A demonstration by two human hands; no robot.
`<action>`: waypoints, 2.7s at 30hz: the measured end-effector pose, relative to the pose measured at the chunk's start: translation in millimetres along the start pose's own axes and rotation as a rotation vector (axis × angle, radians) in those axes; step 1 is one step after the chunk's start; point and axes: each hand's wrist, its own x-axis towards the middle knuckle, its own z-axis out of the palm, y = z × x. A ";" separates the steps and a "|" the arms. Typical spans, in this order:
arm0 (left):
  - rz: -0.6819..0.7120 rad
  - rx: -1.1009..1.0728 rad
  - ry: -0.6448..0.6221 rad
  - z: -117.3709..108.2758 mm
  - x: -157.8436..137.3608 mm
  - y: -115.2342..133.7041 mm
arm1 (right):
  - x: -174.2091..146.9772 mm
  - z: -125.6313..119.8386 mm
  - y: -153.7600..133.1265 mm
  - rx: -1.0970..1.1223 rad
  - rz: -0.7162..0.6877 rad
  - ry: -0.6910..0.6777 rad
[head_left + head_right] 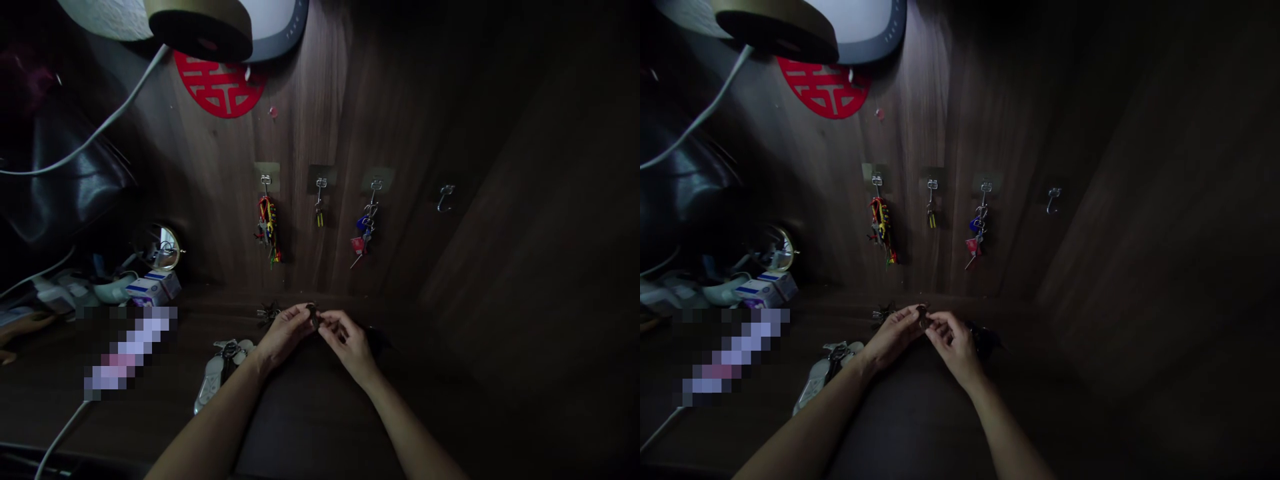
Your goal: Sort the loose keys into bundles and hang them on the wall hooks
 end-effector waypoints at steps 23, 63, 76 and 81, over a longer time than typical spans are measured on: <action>0.048 0.042 0.048 0.3 3.2 0.1 | -0.6 3.5 5.7 -0.064 0.025 0.034; 0.005 0.114 0.031 -4.7 2.4 0.5 | 3.2 -0.8 2.6 -0.010 0.133 0.109; -0.034 0.154 0.036 -2.8 1.4 -2.8 | 5.8 -5.5 3.1 -0.084 0.041 0.130; -0.054 0.217 -0.011 -1.6 0.1 -4.2 | 8.2 -5.8 2.5 -0.061 -0.047 0.087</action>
